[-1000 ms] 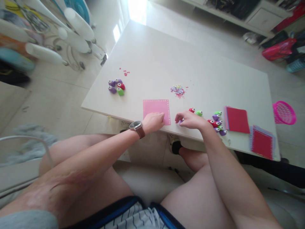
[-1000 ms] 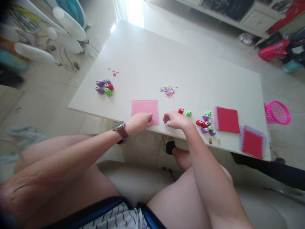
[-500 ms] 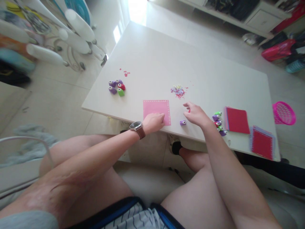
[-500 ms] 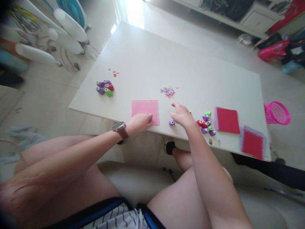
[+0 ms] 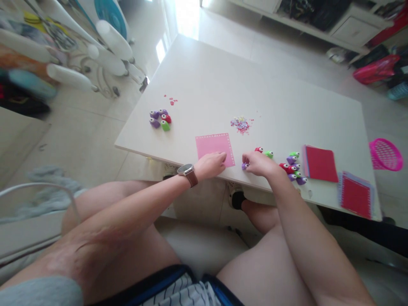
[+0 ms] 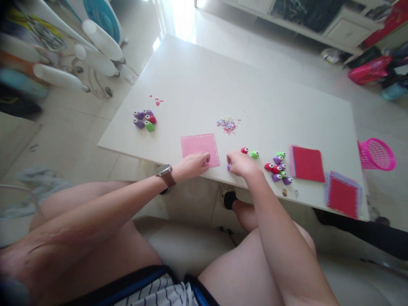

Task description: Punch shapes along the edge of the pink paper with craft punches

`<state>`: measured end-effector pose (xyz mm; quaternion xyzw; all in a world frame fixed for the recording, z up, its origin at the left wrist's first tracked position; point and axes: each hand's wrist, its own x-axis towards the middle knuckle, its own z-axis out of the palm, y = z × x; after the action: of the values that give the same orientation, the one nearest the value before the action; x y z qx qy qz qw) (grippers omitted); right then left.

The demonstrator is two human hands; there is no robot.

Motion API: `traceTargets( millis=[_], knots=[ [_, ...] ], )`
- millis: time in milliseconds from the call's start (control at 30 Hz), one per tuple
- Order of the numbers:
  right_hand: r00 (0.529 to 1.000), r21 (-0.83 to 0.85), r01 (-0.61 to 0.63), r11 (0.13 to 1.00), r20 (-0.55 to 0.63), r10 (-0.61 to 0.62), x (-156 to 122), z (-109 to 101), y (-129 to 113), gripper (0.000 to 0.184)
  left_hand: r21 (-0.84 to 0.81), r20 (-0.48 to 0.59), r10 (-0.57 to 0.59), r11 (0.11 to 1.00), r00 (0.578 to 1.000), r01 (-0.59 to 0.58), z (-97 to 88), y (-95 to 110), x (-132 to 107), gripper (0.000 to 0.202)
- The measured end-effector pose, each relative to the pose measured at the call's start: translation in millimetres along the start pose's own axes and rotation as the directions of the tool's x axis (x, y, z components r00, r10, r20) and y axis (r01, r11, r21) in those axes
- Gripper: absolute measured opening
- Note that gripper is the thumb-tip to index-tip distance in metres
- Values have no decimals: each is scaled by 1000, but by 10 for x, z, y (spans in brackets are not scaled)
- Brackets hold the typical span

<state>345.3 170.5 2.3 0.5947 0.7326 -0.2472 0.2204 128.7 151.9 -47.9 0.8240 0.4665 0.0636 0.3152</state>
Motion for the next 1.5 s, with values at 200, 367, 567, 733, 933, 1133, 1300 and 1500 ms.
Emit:
traceTargets(
  millis=[200, 367, 567, 733, 933, 1133, 1300, 1500],
  knots=[
    [956, 286, 231, 930, -242, -163, -51, -37, -166, 17, -646, 37, -140, 752, 989, 131, -51, 86, 124, 31],
    [918, 428, 331, 841, -354, -181, -97, -41, -465, 15, -864, 137, -212, 452, 968, 222, -143, 88, 150, 33],
    [857, 436, 433, 789, -471, -210, -45, 56, -567, 21, -650, 19, -267, 729, 964, 215, -383, -195, 151, 25],
    [849, 273, 431, 860, -446, -283, -23, 128, -508, 22, -52, -179, -289, 957, 940, 285, -743, -541, 63, 23],
    [866, 161, 400, 902, -390, -314, -50, 134, -494, 21, 110, -168, -365, 916, 916, 385, -888, -896, -12, 30],
    [868, 147, 410, 900, -365, -336, -77, 129, -498, 20, 265, -211, -338, 883, 917, 387, -925, -718, -65, 39],
    [871, 143, 411, 900, -352, -342, -94, 112, -510, 18, 277, -142, -384, 869, 912, 409, -900, -577, -61, 37],
    [874, 141, 410, 901, -342, -344, -112, 118, -513, 18, 270, -167, -406, 858, 898, 438, -912, -781, -46, 41]
  ],
)
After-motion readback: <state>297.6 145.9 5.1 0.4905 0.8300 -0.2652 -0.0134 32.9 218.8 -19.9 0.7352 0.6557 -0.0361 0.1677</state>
